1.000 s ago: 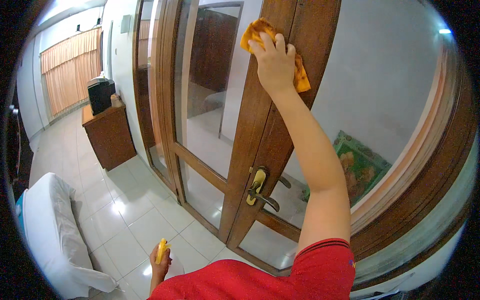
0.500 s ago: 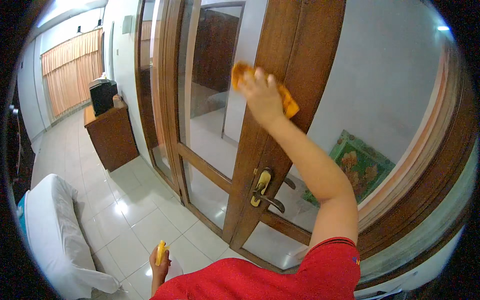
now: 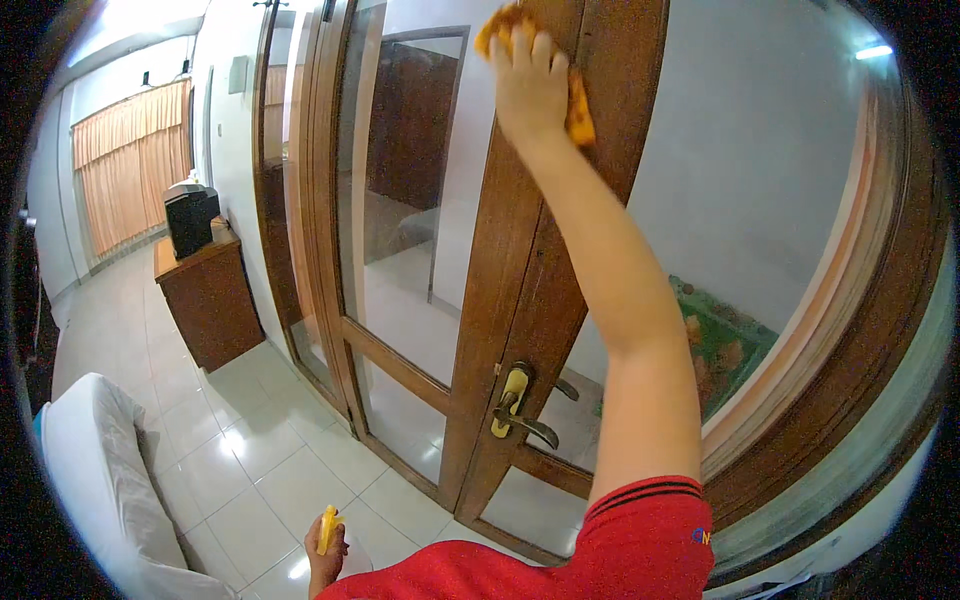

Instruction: The person sweeps the tiled floor with a broom and dustpan, then sprays a glass door with a yellow spray bottle and wipes it with an orange cloth. They clean the glass panels and wooden frame of the door systematically.

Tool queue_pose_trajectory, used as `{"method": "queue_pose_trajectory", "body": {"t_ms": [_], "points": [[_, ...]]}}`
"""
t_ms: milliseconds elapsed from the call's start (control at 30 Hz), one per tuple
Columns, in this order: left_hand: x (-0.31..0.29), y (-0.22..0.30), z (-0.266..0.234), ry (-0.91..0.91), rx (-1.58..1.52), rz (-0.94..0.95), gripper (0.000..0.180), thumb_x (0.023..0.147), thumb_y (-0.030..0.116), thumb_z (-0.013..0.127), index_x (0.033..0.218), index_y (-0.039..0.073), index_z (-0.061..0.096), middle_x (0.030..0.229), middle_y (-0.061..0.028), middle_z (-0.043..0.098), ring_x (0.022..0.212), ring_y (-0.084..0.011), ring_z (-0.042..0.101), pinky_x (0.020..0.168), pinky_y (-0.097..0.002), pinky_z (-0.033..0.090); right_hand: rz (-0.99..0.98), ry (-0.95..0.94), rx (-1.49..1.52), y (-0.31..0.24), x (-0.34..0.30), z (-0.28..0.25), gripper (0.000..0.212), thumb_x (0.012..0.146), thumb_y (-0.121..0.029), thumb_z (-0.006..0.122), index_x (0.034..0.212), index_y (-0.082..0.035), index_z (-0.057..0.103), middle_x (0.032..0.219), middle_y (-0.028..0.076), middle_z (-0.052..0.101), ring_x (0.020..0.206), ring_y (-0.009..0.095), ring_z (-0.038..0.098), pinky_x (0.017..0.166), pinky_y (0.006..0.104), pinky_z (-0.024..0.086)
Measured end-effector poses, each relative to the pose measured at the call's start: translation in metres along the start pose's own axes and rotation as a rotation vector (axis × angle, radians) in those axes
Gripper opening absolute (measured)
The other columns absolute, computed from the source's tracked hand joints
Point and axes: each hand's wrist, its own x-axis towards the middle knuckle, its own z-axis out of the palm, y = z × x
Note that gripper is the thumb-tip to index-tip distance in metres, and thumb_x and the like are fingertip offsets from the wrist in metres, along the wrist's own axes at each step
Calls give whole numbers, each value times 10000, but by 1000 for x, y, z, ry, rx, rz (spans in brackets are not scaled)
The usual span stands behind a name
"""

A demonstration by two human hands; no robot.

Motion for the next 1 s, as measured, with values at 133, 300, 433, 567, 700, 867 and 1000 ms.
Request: {"method": "queue_pose_trajectory", "body": {"t_ms": [133, 300, 433, 567, 700, 867, 1000], "points": [[-3, 10, -2, -14, 1, -23, 314, 891, 191, 652, 1153, 35, 577, 694, 12, 538, 499, -76, 494, 445, -222, 431, -202, -120, 113, -16, -63, -28, 384, 839, -164, 530, 1217, -174, 598, 1228, 44, 532, 1135, 274, 448, 883, 424, 378], [13, -3, -9, -40, 88, 47, 305, 890, 165, 641, 1152, 24, 574, 709, 1, 558, 497, -75, 498, 449, -220, 438, -80, 60, 82, 46, -6, -53, 439, 806, -105, 568, 1234, -200, 587, 1228, 14, 526, 1115, 274, 455, 851, 427, 387], [19, 1, 1, -38, 115, 85, 297, 888, 143, 631, 1154, 24, 575, 707, 0, 556, 497, -75, 496, 448, -219, 433, 64, 218, 43, 89, 9, -57, 499, 799, -58, 560, 1262, -245, 569, 1259, 8, 514, 1103, 273, 469, 839, 447, 391], [11, 18, 1, -25, 89, 77, 337, 884, 171, 635, 1169, 3, 570, 690, -9, 567, 509, -81, 525, 466, -224, 462, -16, -9, 207, 49, -68, -86, 438, 806, -77, 569, 1217, -226, 605, 1216, 4, 534, 1114, 271, 461, 838, 422, 379], [3, 20, 2, -40, 62, 45, 349, 884, 171, 639, 1184, 6, 567, 700, -10, 574, 509, -76, 521, 465, -220, 459, -269, -178, 311, 26, -140, -110, 418, 816, -130, 587, 1220, -237, 605, 1226, -11, 536, 1112, 253, 465, 845, 395, 362], [-4, 24, 3, -77, 73, 49, 358, 890, 180, 639, 1190, 1, 564, 704, -12, 576, 509, -79, 518, 463, -225, 450, 51, -39, 120, 55, -115, -121, 418, 825, -115, 534, 1214, -254, 607, 1207, -40, 551, 1088, 257, 472, 821, 389, 365], [-9, 15, -5, -49, 119, 103, 361, 895, 191, 635, 1191, -2, 563, 701, -13, 573, 519, -82, 522, 466, -232, 446, -152, -344, 438, 1, -182, -129, 346, 814, -114, 547, 1134, -202, 645, 1175, -10, 560, 1115, 241, 468, 848, 411, 368]]}}
